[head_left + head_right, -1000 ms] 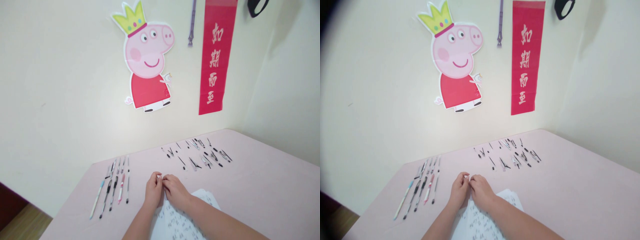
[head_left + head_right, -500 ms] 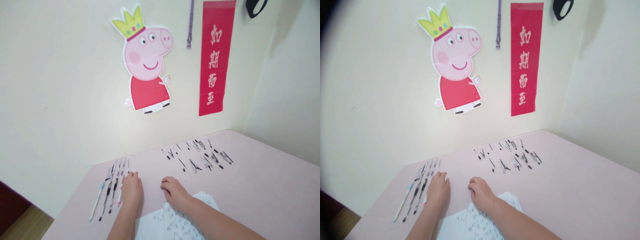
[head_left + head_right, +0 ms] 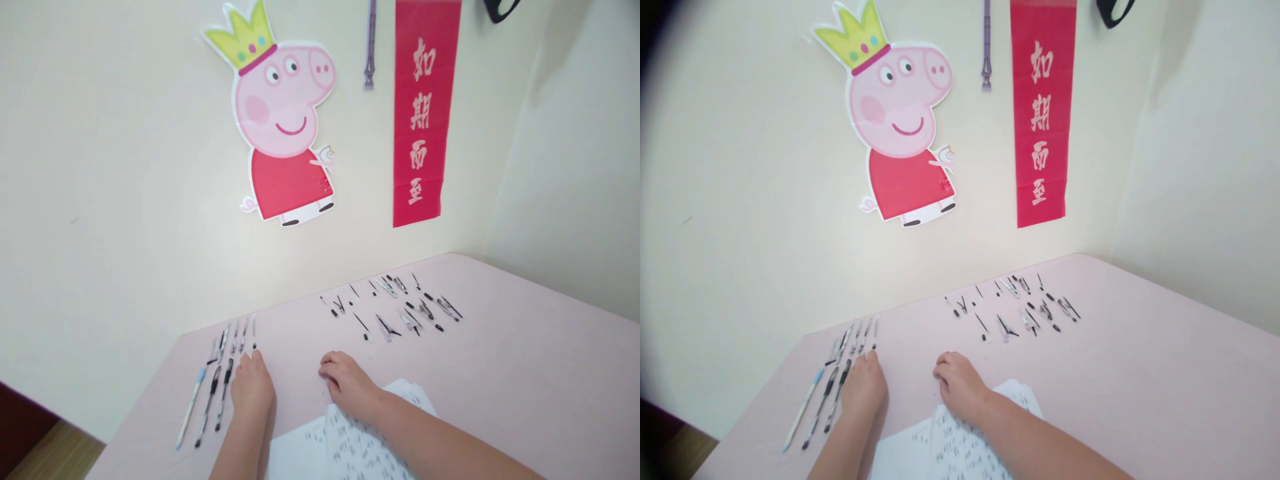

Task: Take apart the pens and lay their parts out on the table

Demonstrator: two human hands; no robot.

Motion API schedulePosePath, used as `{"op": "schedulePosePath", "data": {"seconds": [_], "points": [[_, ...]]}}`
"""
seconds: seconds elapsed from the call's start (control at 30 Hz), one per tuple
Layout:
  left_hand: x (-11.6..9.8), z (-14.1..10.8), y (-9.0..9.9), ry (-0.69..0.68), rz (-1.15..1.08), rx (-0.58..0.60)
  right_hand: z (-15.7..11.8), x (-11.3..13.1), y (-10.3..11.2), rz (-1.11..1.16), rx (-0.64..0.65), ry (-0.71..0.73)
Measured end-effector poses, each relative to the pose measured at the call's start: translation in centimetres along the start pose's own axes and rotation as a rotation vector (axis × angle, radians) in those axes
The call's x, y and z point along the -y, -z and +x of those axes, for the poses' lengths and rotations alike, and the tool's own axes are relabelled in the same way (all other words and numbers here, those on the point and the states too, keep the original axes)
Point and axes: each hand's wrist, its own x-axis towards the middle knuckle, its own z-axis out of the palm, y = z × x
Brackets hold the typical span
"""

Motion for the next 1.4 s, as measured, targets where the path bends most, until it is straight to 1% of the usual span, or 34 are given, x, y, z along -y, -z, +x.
{"op": "schedulePosePath", "data": {"seconds": [0.13, 0.23, 0.33, 0.43, 0.5, 0.57, 0.63, 0.7, 0.83, 0.93, 1.03, 1.13, 1.4], "points": [[-0.1, 0.1, -0.5, -0.010, -0.011, 0.011, 0.0, 0.1, 0.1, -0.003, 0.015, -0.009], [-0.7, 0.1, -0.6, -0.064, -0.033, -0.025, 0.0, 0.1, 0.2, 0.001, 0.015, -0.011], [-1.7, -0.2, -0.4, -0.191, -0.132, -0.072, 0.1, -0.1, 0.0, 0.040, -0.018, -0.025], [-3.1, -0.7, -0.1, -0.353, -0.297, -0.100, 0.4, -0.7, -0.5, 0.122, -0.108, -0.101], [-4.0, -1.1, 0.0, -0.460, -0.404, -0.084, 0.6, -1.2, -0.8, 0.210, -0.179, -0.191], [-4.7, -1.6, 0.1, -0.528, -0.477, -0.043, 0.9, -1.8, -1.0, 0.310, -0.239, -0.275], [-5.1, -1.9, 0.1, -0.551, -0.505, -0.011, 1.2, -2.1, -0.9, 0.374, -0.290, -0.322], [-5.4, -2.2, 0.0, -0.568, -0.514, 0.002, 1.3, -2.3, -0.7, 0.404, -0.303, -0.331], [-5.6, -2.4, -0.4, -0.609, -0.551, -0.010, 1.3, -2.1, -0.4, 0.496, -0.228, -0.352], [-5.7, -2.6, -0.3, -0.632, -0.583, -0.025, 1.3, -2.0, -0.5, 0.536, -0.193, -0.363], [-5.8, -2.7, 0.2, -0.628, -0.571, -0.019, 1.2, -2.0, -0.6, 0.484, -0.182, -0.326], [-5.9, -2.8, 0.6, -0.608, -0.539, 0.013, 1.2, -2.1, -0.7, 0.423, -0.175, -0.299], [-6.0, -2.7, -0.2, -0.622, -0.666, 0.070, 1.3, -1.6, -0.3, 0.379, -0.156, -0.308]]}}
